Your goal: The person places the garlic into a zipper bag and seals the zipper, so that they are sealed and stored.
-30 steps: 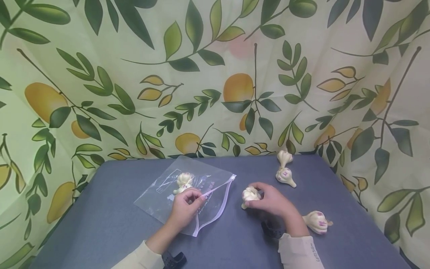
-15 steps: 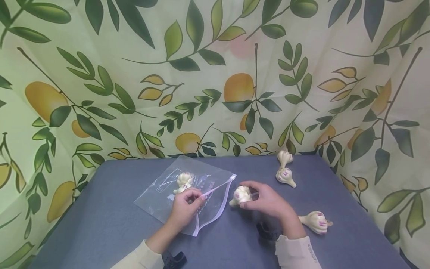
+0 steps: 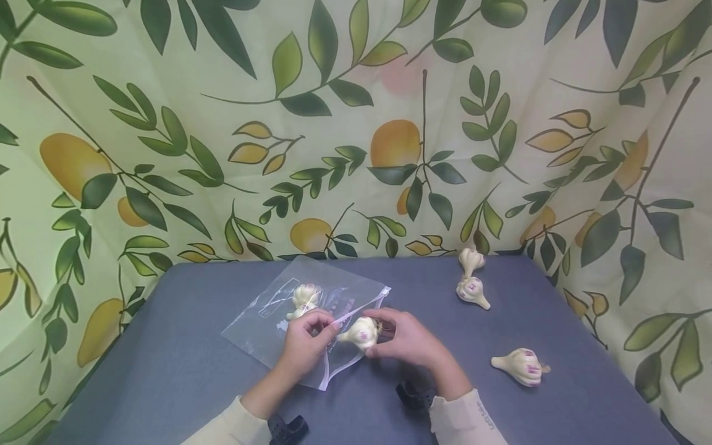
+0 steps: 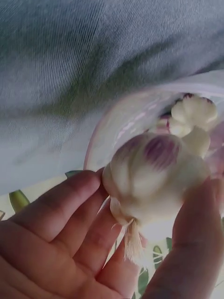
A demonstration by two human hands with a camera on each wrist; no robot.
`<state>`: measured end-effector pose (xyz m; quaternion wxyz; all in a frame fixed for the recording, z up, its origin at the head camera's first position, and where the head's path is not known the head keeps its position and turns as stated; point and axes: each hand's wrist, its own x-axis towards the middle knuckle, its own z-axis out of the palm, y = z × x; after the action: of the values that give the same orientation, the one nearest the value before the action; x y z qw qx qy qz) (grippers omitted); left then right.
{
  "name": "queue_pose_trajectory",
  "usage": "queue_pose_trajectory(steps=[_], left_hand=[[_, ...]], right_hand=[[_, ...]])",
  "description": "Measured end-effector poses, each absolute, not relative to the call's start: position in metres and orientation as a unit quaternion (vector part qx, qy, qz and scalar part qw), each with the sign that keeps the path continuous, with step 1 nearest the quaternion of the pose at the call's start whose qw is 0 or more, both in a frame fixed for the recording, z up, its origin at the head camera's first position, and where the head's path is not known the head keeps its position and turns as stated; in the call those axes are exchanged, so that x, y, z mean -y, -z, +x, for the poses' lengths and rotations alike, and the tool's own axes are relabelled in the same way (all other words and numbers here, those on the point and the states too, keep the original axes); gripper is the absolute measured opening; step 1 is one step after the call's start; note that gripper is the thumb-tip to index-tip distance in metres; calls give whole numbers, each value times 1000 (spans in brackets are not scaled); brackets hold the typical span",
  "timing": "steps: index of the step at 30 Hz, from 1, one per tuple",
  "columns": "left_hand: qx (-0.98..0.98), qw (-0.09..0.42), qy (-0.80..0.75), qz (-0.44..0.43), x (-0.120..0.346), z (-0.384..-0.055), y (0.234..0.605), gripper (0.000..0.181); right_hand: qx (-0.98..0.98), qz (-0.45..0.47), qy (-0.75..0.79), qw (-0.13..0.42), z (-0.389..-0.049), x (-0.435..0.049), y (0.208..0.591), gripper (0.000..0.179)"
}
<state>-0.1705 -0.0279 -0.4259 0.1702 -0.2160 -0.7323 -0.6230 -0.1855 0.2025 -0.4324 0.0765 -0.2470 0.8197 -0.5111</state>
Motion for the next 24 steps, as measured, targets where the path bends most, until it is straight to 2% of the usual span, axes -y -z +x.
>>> queue_pose_trajectory(steps=[7,14,24], left_hand=[[727,171,627,-224,28,-170,424,6],[719,181,623,-250,26,-167,421,6],[718,176,621,-258,22,-164,421,7]], right_hand=[[-821,-220,525,45,-186,-189,435,64],[-839,-198,506,-23,-184,-169,441,59],[-879,-162,436,-110,-184,-156,454,64]])
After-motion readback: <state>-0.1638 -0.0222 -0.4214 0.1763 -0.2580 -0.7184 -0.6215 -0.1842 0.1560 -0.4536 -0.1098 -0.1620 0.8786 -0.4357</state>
